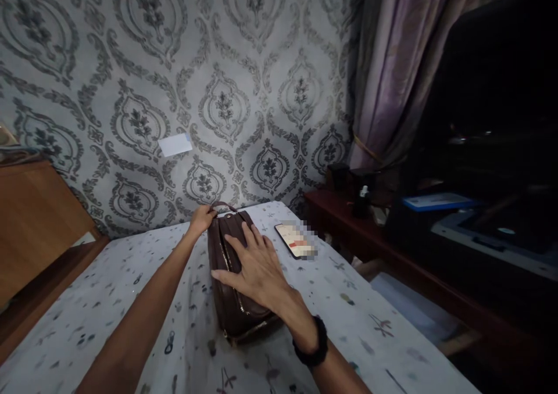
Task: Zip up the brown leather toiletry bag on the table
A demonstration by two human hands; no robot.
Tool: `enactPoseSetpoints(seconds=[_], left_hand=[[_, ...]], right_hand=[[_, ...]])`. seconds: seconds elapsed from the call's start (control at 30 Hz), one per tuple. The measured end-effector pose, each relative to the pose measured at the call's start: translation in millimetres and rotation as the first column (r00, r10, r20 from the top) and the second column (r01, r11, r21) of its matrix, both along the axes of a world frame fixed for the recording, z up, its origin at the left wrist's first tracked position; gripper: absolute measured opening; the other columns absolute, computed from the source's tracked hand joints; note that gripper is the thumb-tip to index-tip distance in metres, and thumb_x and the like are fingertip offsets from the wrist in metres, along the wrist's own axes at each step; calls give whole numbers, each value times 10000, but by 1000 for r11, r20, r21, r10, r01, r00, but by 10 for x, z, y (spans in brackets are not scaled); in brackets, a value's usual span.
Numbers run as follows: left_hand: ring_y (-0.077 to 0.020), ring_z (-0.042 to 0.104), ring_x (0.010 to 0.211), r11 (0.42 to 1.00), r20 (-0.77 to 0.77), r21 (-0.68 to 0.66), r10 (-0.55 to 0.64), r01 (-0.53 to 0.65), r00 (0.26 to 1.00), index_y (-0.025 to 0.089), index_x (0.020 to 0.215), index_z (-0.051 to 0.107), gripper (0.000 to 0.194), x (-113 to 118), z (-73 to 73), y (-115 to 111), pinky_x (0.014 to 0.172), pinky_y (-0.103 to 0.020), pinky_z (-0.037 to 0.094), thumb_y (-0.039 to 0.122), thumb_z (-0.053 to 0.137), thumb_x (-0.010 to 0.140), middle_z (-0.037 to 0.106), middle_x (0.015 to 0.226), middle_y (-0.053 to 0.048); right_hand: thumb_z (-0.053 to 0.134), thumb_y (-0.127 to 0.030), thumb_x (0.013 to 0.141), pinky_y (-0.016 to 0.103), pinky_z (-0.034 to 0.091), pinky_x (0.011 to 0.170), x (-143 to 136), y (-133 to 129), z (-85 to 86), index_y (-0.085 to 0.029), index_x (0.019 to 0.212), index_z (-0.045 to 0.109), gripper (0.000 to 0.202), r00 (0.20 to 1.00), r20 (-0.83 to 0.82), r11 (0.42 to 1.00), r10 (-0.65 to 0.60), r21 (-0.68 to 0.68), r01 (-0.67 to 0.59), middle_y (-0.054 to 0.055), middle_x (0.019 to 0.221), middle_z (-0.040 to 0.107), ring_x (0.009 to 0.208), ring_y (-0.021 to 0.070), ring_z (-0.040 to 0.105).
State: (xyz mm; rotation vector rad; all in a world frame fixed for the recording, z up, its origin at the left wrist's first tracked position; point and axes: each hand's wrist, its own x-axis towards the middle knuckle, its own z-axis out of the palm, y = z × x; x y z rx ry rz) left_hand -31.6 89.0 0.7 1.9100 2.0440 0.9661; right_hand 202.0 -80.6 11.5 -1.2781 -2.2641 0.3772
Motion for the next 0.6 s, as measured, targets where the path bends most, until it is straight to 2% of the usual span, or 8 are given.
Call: enactPoseSetpoints(seconds=[0.13,0.27,0.43,0.6], left_hand=[[-248,641,865,998,-38,37,58,-57,998,163,776,724,169,51,-9,-62,739,-298,399,251,605,858,739,835,-94],[-229,621,852,994,-45,79,73,-70,996,175,805,721,157,95,-1,-141,734,-281,382,265,612,874,729,836,-75],[-207,587,789,990,-2,133,50,-50,999,177,777,691,181,135,11,-254,705,-264,357,288,600,887,684,760,-49],[-210,572,826,989,81,149,-3,-9,997,182,803,676,152,163,33,-354,721,-255,363,268,572,874,670,770,-35]], right_hand=[[617,-736,828,608,186,1218,-7,-7,24,-257,1515,468,851,1000,13,1000,-2,6,2,200,1681,218,1556,394,168],[633,-700,838,595,192,1218,-10,-17,83,-241,1510,478,828,999,44,1000,-10,-11,11,212,1676,223,1555,396,171],[642,-679,842,601,207,1210,-7,-17,109,-245,1508,481,811,997,69,1000,-16,-11,17,203,1674,234,1551,395,187],[625,-699,843,602,212,1207,-11,-1,61,-238,1502,492,815,998,62,1000,-22,17,21,207,1672,234,1550,400,191]])
